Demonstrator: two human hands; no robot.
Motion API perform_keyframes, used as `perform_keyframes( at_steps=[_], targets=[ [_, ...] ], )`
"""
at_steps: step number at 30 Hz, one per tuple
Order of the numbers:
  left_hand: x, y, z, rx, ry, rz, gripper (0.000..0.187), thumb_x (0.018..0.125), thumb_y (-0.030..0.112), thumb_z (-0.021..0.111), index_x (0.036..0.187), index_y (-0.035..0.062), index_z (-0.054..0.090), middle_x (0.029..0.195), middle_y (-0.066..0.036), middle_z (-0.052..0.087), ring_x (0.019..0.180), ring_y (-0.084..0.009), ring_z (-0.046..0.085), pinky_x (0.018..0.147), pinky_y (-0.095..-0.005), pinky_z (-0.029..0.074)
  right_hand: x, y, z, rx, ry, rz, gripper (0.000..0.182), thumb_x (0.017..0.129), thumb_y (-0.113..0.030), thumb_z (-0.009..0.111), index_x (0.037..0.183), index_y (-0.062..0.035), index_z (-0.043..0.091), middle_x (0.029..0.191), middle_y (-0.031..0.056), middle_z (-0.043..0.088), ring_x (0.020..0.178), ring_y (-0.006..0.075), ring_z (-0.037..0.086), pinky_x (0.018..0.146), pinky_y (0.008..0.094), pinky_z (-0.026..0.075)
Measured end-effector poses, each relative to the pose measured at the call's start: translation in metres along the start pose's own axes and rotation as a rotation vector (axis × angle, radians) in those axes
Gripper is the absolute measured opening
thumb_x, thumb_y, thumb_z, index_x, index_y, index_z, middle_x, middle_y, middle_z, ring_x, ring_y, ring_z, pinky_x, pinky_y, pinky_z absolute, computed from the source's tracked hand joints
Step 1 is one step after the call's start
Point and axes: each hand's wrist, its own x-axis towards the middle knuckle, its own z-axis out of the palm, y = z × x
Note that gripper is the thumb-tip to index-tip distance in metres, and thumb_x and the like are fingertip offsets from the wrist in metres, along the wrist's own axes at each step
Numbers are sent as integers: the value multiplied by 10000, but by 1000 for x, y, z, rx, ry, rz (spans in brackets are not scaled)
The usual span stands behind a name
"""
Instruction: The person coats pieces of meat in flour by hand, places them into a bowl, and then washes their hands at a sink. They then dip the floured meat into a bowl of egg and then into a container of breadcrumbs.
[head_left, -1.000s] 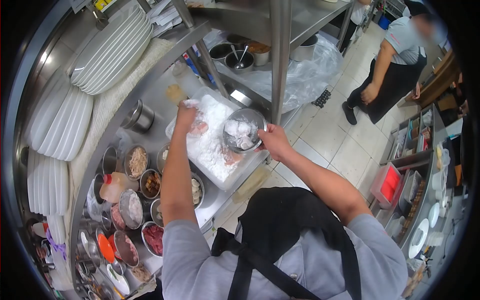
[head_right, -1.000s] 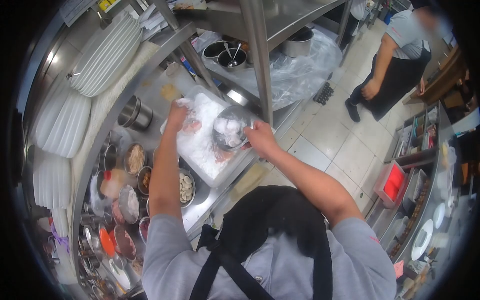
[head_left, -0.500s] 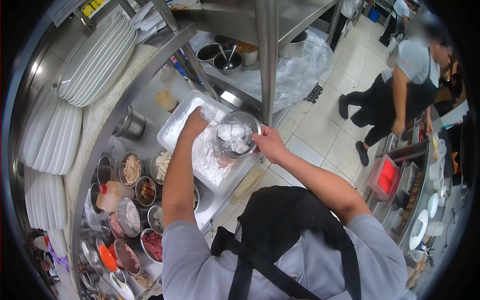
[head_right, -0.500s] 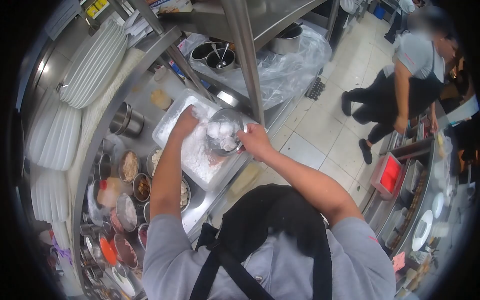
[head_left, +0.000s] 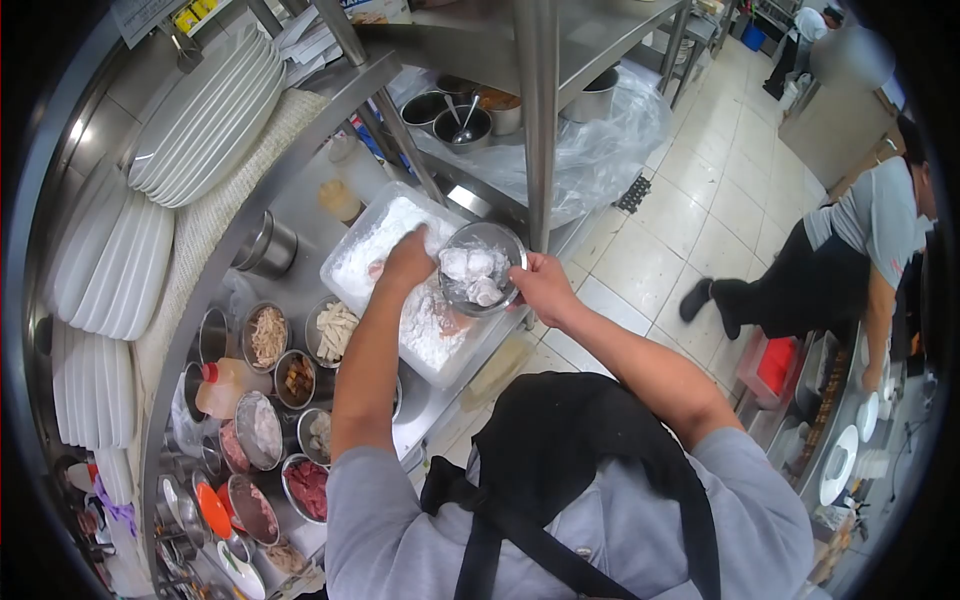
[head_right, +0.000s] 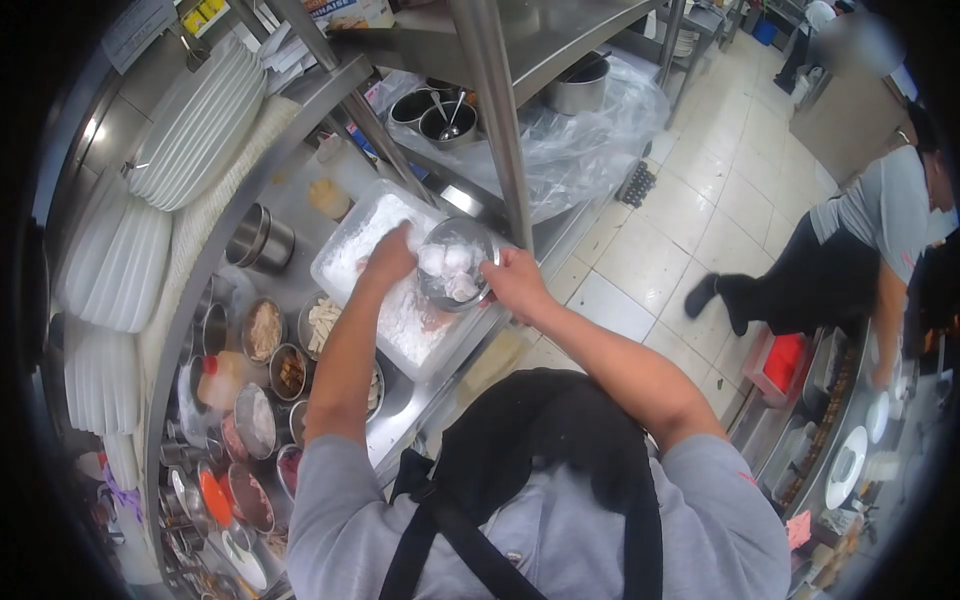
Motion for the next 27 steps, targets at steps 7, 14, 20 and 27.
perform_keyframes(
  at_steps=[7,14,20,27],
  targets=[
    [10,-14,9,-1197,78,-547,463,777,60,623,1223,-26,531,1123,-232,630,1059,-334,614,879,-366,489,-4,-3,2,9,10,-12,173,861,-57,579,725,41,536,682,91,582,540,185,610,465,314,532],
    [4,-27,11,-469,236,-246,455,780,10,555,1235,7,561,1198,-232,599,1104,-341,585,933,-371,464,-1,3,0,5,21,-18,152,870,-51,574,760,52,554,701,103,597,538,186,607,451,314,527],
    [-14,-1,-17,149,-357,139,570,753,26,599,1312,50,485,1255,-213,552,1177,-366,525,983,-428,446,-9,-10,4,-9,32,2,123,869,-43,571,794,54,575,731,109,612,542,180,602,468,306,534],
    [-4,-9,-21,-597,-86,-306,469,840,13,529,1303,39,457,1146,-137,613,975,-290,633,822,-388,539,-6,-8,9,-20,36,24,99,866,-46,567,840,46,595,757,99,620,568,179,610,472,306,530]
  ],
)
